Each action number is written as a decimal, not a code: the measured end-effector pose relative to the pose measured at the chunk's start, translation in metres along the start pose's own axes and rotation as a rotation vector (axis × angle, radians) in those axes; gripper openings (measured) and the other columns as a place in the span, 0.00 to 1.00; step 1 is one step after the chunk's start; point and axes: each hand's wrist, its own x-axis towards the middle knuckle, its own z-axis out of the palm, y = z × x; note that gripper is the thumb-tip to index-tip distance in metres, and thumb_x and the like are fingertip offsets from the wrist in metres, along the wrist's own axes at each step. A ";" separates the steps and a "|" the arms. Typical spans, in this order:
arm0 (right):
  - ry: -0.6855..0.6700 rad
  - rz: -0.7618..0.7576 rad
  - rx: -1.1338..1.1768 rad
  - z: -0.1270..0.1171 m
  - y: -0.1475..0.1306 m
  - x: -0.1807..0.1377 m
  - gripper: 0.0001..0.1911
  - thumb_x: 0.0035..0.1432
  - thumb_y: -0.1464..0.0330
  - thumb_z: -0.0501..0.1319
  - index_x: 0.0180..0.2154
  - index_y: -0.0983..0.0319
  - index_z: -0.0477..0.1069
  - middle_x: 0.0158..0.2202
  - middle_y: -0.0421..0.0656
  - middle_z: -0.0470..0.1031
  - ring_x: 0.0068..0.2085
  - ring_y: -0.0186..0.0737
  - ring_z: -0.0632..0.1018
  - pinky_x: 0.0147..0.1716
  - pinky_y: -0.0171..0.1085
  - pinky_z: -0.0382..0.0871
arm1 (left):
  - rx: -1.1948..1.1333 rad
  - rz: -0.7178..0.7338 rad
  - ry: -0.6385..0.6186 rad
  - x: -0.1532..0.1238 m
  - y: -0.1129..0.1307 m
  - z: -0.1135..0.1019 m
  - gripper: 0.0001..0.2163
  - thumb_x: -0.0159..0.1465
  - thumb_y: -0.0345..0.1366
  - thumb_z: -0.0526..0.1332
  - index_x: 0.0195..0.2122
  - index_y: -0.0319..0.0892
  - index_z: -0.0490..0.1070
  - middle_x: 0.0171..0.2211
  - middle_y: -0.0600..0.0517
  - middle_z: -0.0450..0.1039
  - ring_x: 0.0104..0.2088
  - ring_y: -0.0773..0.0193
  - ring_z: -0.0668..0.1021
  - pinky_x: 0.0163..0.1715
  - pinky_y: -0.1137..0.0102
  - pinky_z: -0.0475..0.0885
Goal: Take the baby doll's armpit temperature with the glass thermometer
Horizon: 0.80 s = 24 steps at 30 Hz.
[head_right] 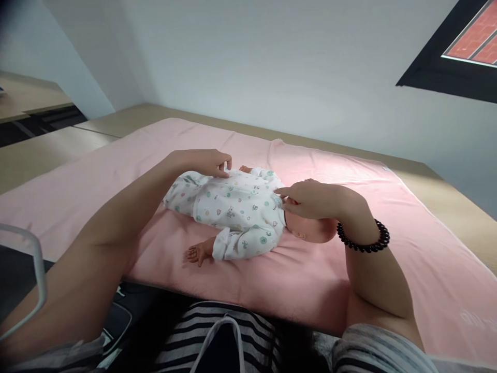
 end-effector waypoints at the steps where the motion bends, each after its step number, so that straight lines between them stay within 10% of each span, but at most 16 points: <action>1: 0.002 0.000 0.008 0.000 0.000 0.000 0.24 0.66 0.51 0.49 0.54 0.50 0.73 0.38 0.43 0.81 0.40 0.51 0.79 0.42 0.46 0.67 | 0.004 -0.002 0.013 0.000 0.001 0.001 0.22 0.64 0.49 0.59 0.56 0.45 0.68 0.54 0.44 0.75 0.48 0.52 0.77 0.40 0.66 0.68; 24: 0.001 0.023 -0.045 -0.003 -0.007 -0.006 0.27 0.63 0.51 0.51 0.61 0.47 0.67 0.35 0.41 0.79 0.34 0.46 0.77 0.35 0.42 0.67 | 0.106 -0.111 0.073 0.021 0.000 0.016 0.18 0.67 0.46 0.55 0.48 0.40 0.74 0.47 0.38 0.76 0.45 0.48 0.77 0.40 0.61 0.71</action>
